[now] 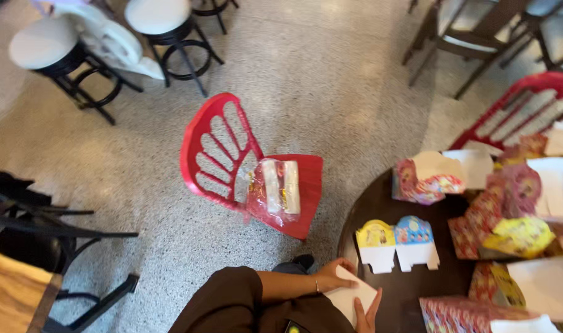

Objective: The person assembles flat, colorful paper boxes by folding and interlocking the flaps. They repeatedly pick up a flat box, fold it into a three-dimensional shape, and place it on a stack of completed boxes on the table.

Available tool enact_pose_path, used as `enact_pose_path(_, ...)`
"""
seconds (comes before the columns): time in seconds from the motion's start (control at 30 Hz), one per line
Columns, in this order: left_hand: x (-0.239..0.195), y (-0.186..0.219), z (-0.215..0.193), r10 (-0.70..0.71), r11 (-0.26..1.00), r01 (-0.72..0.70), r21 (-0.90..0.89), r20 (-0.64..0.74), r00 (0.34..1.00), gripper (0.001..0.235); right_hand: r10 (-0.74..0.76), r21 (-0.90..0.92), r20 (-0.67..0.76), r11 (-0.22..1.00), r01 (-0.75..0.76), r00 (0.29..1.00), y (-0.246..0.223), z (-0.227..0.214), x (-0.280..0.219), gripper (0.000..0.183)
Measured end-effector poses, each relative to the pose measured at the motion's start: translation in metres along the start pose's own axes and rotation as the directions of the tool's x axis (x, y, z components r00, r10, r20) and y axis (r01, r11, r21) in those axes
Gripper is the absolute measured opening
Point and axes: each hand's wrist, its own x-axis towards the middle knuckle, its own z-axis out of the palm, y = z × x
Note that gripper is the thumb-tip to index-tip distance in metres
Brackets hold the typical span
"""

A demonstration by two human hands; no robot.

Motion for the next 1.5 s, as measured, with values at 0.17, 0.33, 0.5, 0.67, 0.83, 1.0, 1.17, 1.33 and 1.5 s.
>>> enact_pose_path(0.17,-0.01,0.004,-0.011,-0.055,0.997,0.06,0.044,-0.099,0.994,0.041,0.019,-0.081,0.124,0.997,-0.009,0.992,-0.003,0.009,0.009,0.094)
enact_pose_path(0.33,-0.015,0.009,-0.029,-0.08,0.994,0.071,-0.084,-0.116,0.99,0.027,0.091,-0.09,0.206,0.993,-0.073,0.974,-0.009,0.023,0.027,0.082)
enact_pose_path(0.5,0.009,0.024,-0.036,0.1,0.986,-0.132,-0.101,-0.273,0.957,0.029,0.29,-0.134,0.327,0.957,-0.259,0.9,-0.032,0.025,0.067,0.068)
enact_pose_path(0.67,0.008,0.072,-0.027,0.18,0.963,-0.206,-0.174,-0.15,0.972,0.027,0.265,0.244,0.314,0.905,-0.347,0.912,-0.071,-0.03,0.02,0.055)
enact_pose_path(0.83,0.026,0.156,0.004,0.451,0.872,-0.402,-0.281,0.14,0.881,0.068,-0.116,-0.138,0.118,0.982,0.132,0.986,-0.192,-0.066,-0.055,0.029)
enact_pose_path(1.0,0.061,0.22,0.065,0.413,0.909,-0.355,-0.22,0.343,0.844,0.072,-0.683,-0.552,0.103,0.565,0.613,0.723,-0.353,-0.101,-0.123,0.022)
enact_pose_path(1.17,0.071,0.233,0.136,0.403,0.84,-0.541,0.045,0.615,0.677,0.09,-0.673,-0.925,-0.17,0.361,0.12,0.72,-0.424,-0.116,-0.151,0.017)
enact_pose_path(1.33,0.088,0.219,0.197,0.466,0.681,-0.728,0.075,0.722,0.51,0.119,-0.64,-0.987,-0.048,0.148,0.062,0.767,-0.415,-0.119,-0.12,0.016)
enact_pose_path(1.5,0.099,0.199,0.209,0.447,0.705,-0.703,0.087,0.716,0.537,0.124,-0.577,-0.994,-0.034,0.101,0.03,0.816,-0.369,-0.119,-0.082,0.014)
